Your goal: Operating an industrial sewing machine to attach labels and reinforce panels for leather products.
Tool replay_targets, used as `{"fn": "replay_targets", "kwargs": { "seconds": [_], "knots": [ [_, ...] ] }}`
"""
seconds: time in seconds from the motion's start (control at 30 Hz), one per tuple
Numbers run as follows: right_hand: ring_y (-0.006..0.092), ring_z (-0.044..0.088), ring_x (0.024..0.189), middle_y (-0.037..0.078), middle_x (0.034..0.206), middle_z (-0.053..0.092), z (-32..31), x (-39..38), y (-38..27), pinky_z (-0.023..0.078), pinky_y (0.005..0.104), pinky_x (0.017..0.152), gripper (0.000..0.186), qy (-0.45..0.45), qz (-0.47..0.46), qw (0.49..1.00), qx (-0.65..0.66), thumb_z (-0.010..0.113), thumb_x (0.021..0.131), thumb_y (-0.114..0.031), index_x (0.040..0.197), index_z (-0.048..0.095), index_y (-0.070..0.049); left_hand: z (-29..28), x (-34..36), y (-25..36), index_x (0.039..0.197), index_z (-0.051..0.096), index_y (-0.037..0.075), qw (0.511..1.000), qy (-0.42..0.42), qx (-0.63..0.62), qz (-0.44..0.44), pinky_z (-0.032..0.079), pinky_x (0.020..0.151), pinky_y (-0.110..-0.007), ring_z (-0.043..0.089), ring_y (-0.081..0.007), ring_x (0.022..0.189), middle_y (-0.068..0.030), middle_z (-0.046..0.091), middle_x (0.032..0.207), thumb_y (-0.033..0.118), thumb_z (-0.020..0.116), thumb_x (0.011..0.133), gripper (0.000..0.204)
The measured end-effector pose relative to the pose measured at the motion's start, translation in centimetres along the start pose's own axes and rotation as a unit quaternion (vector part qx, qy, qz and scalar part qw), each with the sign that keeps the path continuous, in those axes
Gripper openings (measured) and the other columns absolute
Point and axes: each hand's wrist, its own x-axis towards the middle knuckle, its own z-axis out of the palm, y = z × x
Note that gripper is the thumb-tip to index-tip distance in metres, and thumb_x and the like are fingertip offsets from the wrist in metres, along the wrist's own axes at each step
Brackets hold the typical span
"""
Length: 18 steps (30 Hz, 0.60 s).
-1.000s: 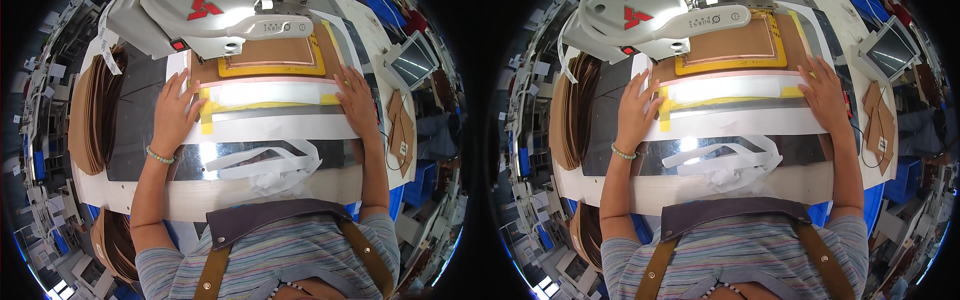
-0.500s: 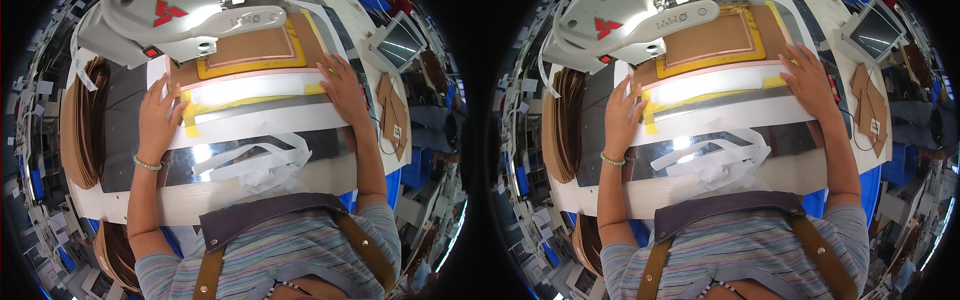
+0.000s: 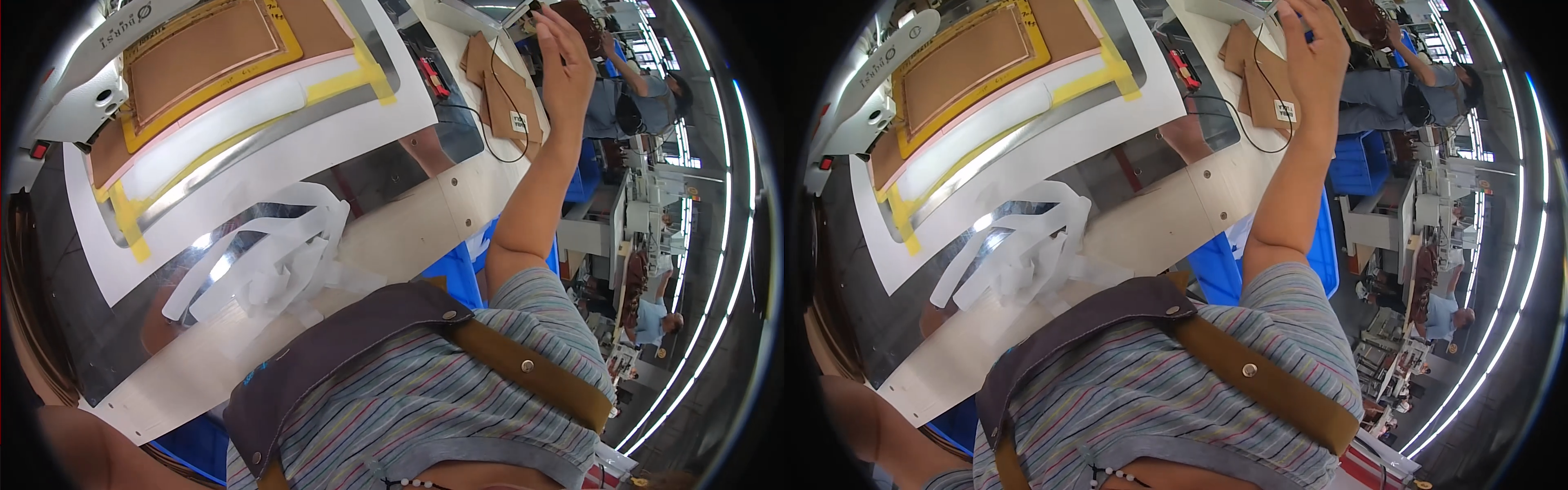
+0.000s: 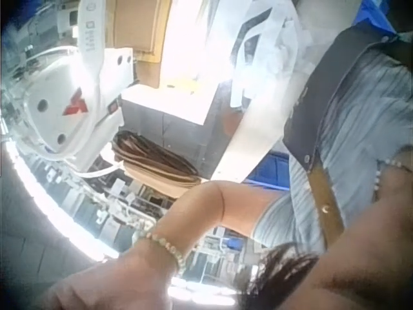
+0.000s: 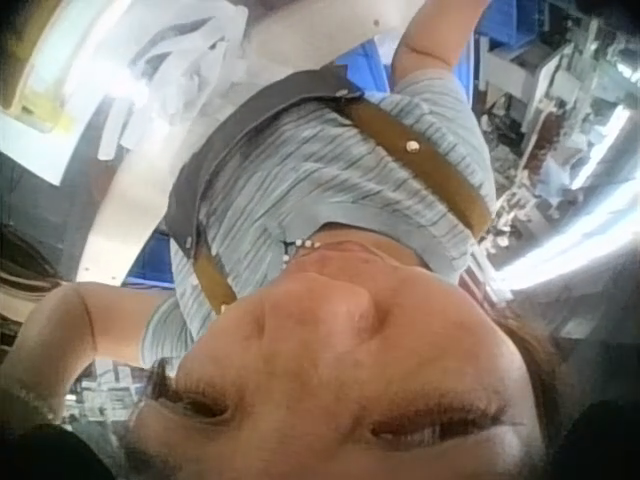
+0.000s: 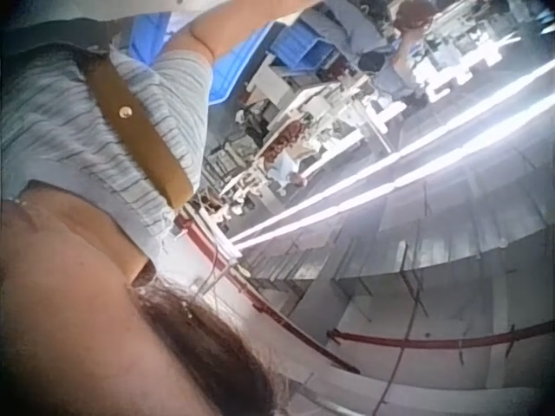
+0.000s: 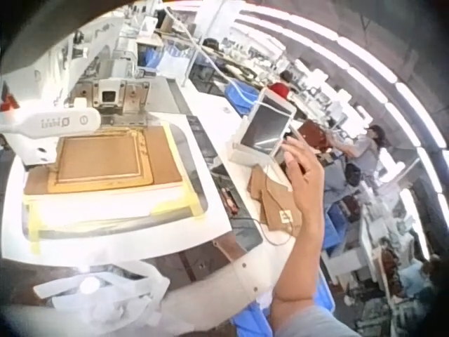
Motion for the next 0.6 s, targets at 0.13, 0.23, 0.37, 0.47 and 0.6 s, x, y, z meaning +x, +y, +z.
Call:
{"fn": "replay_targets", "kwargs": {
  "seconds": [0.13,0.23,0.37,0.47,0.6],
  "knots": [
    [0.0207,0.075,0.101,0.011,0.116,0.079,-2.8,-2.5,3.2,0.056,0.0334,0.091,0.027,0.013,0.121,0.992,-0.037,0.072,0.101,-0.026,0.118,0.079,-0.006,2.9,-2.0,-2.1,0.113,0.066,0.004,0.995,-0.033,-0.019,-0.09,0.048,0.092,-0.039,0.062,-0.0258,0.098,-0.0098,0.068,0.107,0.033,0.054,0.11,0.032],
    [0.0228,0.075,0.105,0.013,0.118,0.078,-5.1,-5.3,6.1,0.056,0.0348,0.093,0.029,-0.05,0.231,0.962,-0.133,0.074,0.097,-0.024,0.122,0.079,-0.008,3.6,-2.6,-2.8,0.111,0.066,0.005,0.991,-0.036,-0.027,-0.128,0.048,0.091,-0.038,0.062,-0.0252,0.097,-0.0094,0.068,0.106,0.033,0.054,0.111,0.031],
    [0.0245,0.076,0.106,0.015,0.117,0.078,-7.1,-8.7,10.4,0.056,0.0358,0.093,0.033,-0.176,0.253,0.915,-0.259,0.076,0.094,-0.022,0.124,0.079,-0.009,3.9,-3.5,-3.2,0.108,0.066,0.005,0.986,-0.036,-0.043,-0.155,0.047,0.089,-0.037,0.061,-0.0243,0.096,-0.0088,0.067,0.105,0.034,0.054,0.111,0.031],
    [0.0257,0.074,0.107,0.016,0.117,0.077,-5.2,-10.8,13.6,0.056,0.0368,0.092,0.039,-0.293,0.267,0.907,-0.14,0.083,0.088,-0.023,0.124,0.077,-0.009,3.9,-4.1,-2.9,0.107,0.066,0.006,0.985,-0.037,-0.051,-0.161,0.046,0.088,-0.036,0.06,-0.0236,0.095,-0.0084,0.067,0.104,0.034,0.054,0.111,0.031],
    [0.0252,0.069,0.103,0.013,0.113,0.072,-2.7,-12.8,16.0,0.055,0.0364,0.091,0.045,-0.304,0.322,0.894,-0.068,0.088,0.085,-0.024,0.124,0.074,-0.006,3.9,-3.9,-2.6,0.104,0.066,0.007,0.983,-0.039,-0.067,-0.167,0.045,0.086,-0.035,0.059,-0.0228,0.094,-0.0078,0.066,0.103,0.035,0.054,0.111,0.031]
  ]
}}
